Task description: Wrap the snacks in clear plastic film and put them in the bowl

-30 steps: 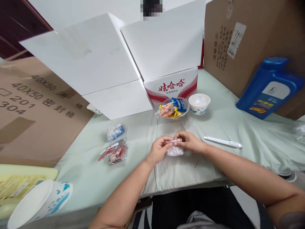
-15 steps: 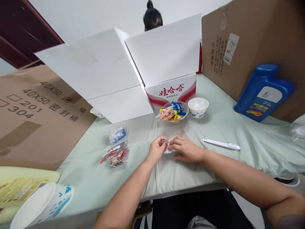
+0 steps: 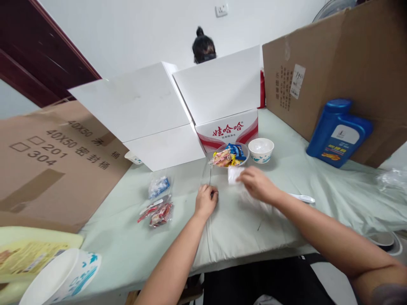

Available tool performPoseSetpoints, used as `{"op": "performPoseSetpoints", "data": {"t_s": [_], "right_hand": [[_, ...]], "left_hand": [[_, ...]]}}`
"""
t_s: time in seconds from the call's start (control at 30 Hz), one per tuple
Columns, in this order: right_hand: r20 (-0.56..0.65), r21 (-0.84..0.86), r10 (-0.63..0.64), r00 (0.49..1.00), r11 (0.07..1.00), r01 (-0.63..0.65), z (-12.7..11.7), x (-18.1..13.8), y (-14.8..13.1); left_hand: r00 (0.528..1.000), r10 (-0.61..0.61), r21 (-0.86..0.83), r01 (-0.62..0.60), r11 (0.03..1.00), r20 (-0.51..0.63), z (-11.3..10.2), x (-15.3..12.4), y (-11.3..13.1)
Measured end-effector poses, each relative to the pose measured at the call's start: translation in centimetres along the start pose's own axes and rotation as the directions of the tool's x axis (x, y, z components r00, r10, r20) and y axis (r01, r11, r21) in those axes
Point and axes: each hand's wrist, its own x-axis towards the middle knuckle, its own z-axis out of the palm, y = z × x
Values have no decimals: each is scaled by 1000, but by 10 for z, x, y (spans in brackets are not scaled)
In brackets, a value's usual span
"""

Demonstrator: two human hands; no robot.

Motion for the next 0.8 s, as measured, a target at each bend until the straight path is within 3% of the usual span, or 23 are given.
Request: {"op": "performPoseSetpoints", "data": {"t_s": [0.07,0.13,0.17,0.23,0.33,0.4,0.47,0.53,0.67,0.73,0.8], "right_hand": [[-221,-135,111,969,980,-143,-24,16,23],[-273,-272,211,939,919,-286,-41,32,50],[-219,-337,288,932,874,-349,-45,39,64],[42,-440,487,873,793,-421,-47,47,88],[239,-460,577,781,776,-432,-45,49,106],[198,-454,557,806,781,-428,-46,44,103],[47,-452,480,876,792,-410,-49,33,89],[-37,-426,421,906,814,-395,-53,14,69],[173,-476,470,866,809,-344,-44,-42,32],[155,-586,515,843,735,-342,-32,-68,22],[99,-620,502,859,707,-341,-22,-86,19]], "left_hand": [[1000,0,-10,0,1000,0,0,0,0],[1000,-2,-13,2,1000,-1,0,1,0],[1000,-3,-12,3,1000,0,0,1,0],[1000,-8,-9,8,1000,1,0,1,1],[1000,-20,-3,20,1000,9,0,0,3],[999,-31,3,31,1000,15,0,0,4],[999,-43,11,43,999,23,-1,1,5],[998,-57,22,56,998,32,-2,1,6],[995,-85,54,83,995,55,-2,-1,9],[992,-107,81,102,992,69,-2,-2,13],[985,-134,115,121,986,107,-5,2,15]]}}
